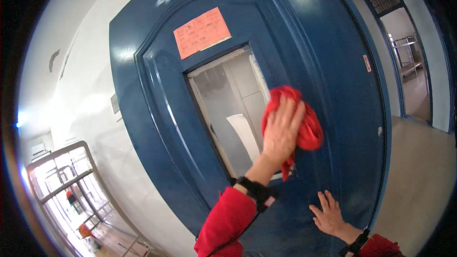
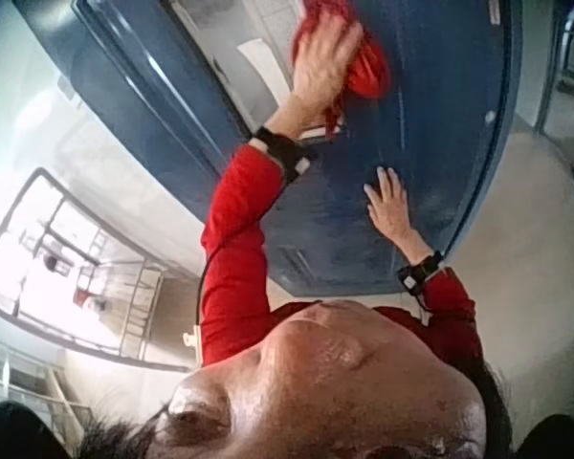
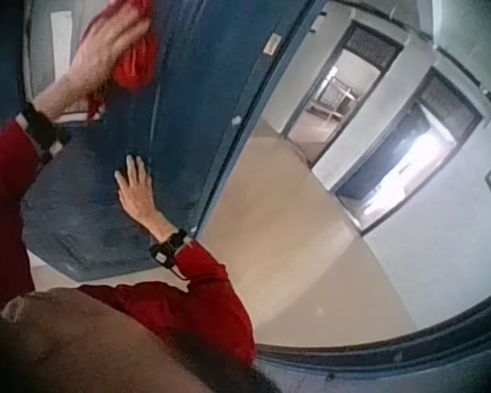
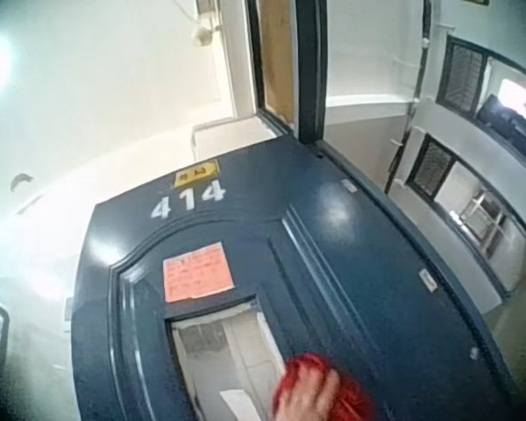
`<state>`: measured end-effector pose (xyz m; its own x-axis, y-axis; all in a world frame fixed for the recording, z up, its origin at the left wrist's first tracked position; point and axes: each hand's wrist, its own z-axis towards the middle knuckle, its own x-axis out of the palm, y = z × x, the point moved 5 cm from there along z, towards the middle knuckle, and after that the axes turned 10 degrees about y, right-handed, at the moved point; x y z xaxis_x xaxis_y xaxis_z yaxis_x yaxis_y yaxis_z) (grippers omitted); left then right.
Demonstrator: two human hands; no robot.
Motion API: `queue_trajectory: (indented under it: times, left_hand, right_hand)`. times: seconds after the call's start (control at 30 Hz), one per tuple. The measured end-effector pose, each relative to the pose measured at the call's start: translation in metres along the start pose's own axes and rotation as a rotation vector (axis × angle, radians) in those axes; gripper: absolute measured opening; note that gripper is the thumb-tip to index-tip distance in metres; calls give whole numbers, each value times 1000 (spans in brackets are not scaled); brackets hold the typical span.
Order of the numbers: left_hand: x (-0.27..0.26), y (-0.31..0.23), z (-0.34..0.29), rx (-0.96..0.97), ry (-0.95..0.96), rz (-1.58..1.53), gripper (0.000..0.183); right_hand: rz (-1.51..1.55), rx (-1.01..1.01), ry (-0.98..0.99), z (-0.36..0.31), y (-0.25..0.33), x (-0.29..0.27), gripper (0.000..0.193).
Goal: The recorder is wiping down a blue metal door using a red cleaning cloth.
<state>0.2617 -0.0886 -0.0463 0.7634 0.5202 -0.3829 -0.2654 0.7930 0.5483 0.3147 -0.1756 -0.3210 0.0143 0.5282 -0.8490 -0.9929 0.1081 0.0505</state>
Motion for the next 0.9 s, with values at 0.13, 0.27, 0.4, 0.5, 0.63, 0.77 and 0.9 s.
queue_trajectory:
  times: [0.13, 0.27, 0.4, 0.5, 0.63, 0.77, 0.9]
  left_hand:
    - [41, -50, -48, 456, 310, -173, 50]
    - [42, -29, -41, 567, 238, -186, 49]
    - [-1, 40, 36, 323, -58, -40, 50]
    - [-45, 51, 78, 11, -112, 96, 52]
    - [-29, 20, 72, -67, -177, 131, 54]
    - [44, -53, 25, 241, 263, -138, 55]
    - [60, -92, -21, 607, 417, -55, 61]
  right_hand:
    - [-10, 3, -5, 1, 2, -1, 45]
    - [-46, -14, -13, 0, 2, -1, 45]
    - [-44, -54, -22, 0, 3, -2, 43]
    - [-26, -39, -7, -1, 1, -1, 43]
    - [14, -12, -25, -2, 2, -1, 43]
    - [10, -18, -68, 1, -1, -1, 42]
    - [-2, -50, -109, -1, -1, 1, 43]
